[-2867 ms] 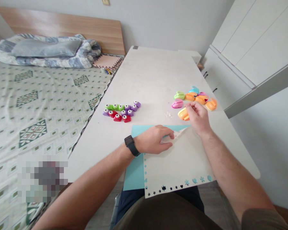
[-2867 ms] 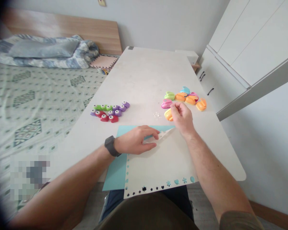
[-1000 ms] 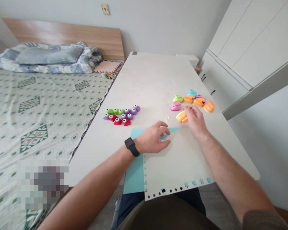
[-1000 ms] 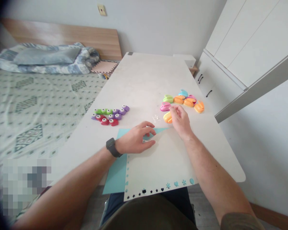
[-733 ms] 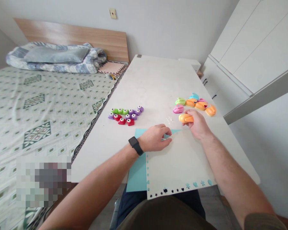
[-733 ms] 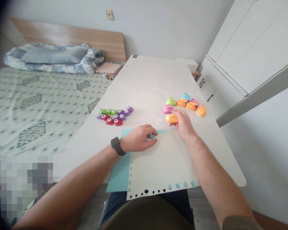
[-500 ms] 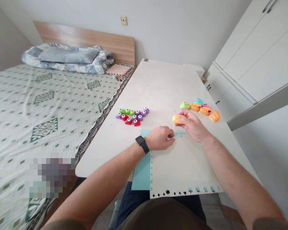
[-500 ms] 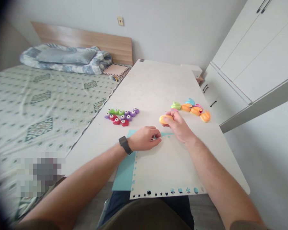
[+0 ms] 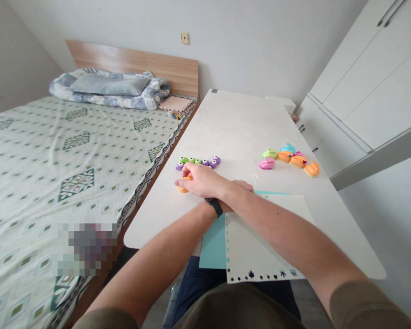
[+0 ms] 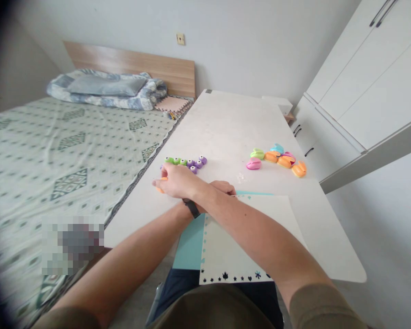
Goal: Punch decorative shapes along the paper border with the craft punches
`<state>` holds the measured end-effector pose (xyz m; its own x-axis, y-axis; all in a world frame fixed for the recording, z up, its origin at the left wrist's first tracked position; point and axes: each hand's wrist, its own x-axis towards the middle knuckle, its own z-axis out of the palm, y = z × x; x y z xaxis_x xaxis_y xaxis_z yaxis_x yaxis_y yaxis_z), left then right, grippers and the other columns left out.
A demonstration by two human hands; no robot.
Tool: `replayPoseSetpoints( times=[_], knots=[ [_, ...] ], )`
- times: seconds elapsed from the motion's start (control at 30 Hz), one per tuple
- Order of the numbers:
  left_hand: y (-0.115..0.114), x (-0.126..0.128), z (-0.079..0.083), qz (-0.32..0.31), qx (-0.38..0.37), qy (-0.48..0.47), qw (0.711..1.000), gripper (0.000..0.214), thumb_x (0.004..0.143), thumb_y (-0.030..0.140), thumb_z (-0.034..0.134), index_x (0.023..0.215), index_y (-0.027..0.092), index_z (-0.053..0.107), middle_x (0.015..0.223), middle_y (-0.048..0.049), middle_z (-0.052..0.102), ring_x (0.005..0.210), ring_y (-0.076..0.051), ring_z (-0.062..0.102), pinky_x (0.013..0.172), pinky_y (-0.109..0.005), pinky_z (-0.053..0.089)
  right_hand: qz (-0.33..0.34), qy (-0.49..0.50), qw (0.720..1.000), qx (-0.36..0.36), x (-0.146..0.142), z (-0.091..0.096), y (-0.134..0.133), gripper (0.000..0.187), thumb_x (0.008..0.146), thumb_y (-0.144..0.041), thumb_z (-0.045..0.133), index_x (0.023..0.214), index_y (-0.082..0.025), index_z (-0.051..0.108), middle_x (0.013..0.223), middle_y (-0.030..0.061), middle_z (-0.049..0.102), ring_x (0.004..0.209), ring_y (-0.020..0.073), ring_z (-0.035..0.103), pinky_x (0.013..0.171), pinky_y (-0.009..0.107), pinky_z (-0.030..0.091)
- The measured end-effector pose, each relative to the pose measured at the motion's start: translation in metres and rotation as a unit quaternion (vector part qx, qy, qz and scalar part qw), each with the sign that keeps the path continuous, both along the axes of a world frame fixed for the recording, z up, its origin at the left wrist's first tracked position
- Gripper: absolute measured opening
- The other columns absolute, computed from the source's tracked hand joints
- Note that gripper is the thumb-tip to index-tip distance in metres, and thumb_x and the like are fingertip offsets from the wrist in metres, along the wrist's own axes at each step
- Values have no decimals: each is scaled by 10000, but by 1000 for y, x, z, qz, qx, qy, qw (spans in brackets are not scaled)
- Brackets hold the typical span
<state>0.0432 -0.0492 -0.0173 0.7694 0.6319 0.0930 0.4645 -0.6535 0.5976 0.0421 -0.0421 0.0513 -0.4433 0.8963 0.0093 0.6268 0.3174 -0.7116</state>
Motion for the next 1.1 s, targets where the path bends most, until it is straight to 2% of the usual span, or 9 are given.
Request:
replayPoseSetpoints(
  times=[0.1, 0.2, 0.37, 0.5, 0.6, 0.87, 1.0, 1.1],
  knots=[
    [9, 3, 1, -47, -15, 38, 998, 190, 956, 312, 619, 958, 171, 746, 952, -21, 731, 901, -180, 671, 777, -259, 500, 2, -31, 999, 14, -24, -13, 9, 370, 886, -578, 655, 840, -222, 565, 839, 25, 710, 773, 185, 641, 667, 286, 436],
    [14, 6, 2, -50, -16, 62, 997, 254, 968, 369, 585, 977, 179, 753, 1007, -47, 743, 928, -182, 671, 789, -257, 486, 4, -70, 997, 24, -34, -21, 15, 426, 905, -641, 587, 874, -217, 585, 909, 64, 736, 854, 231, 677, 705, 317, 461],
    [15, 9, 3, -41, -16, 87, 995, 245, 941, 363, 600, 1009, 183, 751, 1031, -65, 739, 926, -193, 669, 781, -267, 486, -11, -143, 987, 74, -32, -22, 11, 429, 982, -583, 482, 1083, -191, 626, 998, 125, 759, 929, 285, 717, 760, 373, 518],
    [12, 8, 3, -43, -15, 80, 996, 243, 936, 345, 589, 1011, 182, 752, 1040, -64, 738, 929, -193, 670, 794, -272, 490, -28, -182, 975, 125, -27, -19, 4, 334, 999, -473, 510, 1062, -183, 664, 961, 109, 769, 925, 281, 731, 761, 374, 547],
    [12, 6, 2, -45, -17, 71, 996, 245, 938, 327, 573, 1014, 181, 753, 1044, -58, 740, 911, -176, 673, 767, -256, 488, -44, -202, 965, 159, -25, -18, 2, 330, 999, -451, 524, 1014, -170, 696, 999, 127, 766, 934, 281, 731, 794, 384, 557],
    [14, 8, -2, -34, -8, 71, 997, 250, 929, 362, 578, 955, 193, 761, 979, -49, 742, 855, -184, 667, 718, -264, 475, -34, -179, 968, 170, -15, -20, 0, 333, 970, -412, 526, 1027, -130, 693, 999, 173, 740, 885, 301, 715, 748, 419, 572],
    [13, 10, -3, -28, 1, 69, 997, 245, 919, 361, 593, 979, 190, 757, 978, -53, 739, 865, -187, 667, 732, -266, 477, -66, -161, 965, 198, -12, -17, -5, 346, 937, -403, 563, 1141, -138, 653, 1120, 174, 689, 987, 302, 680, 786, 415, 577],
    [13, 11, -4, -29, 8, 66, 997, 235, 912, 353, 606, 982, 186, 755, 987, -56, 737, 892, -187, 669, 768, -267, 484, -52, -163, 963, 207, -10, -15, -8, 341, 909, -392, 580, 1151, -161, 644, 1135, 165, 665, 1028, 304, 654, 814, 418, 577]
  ],
)
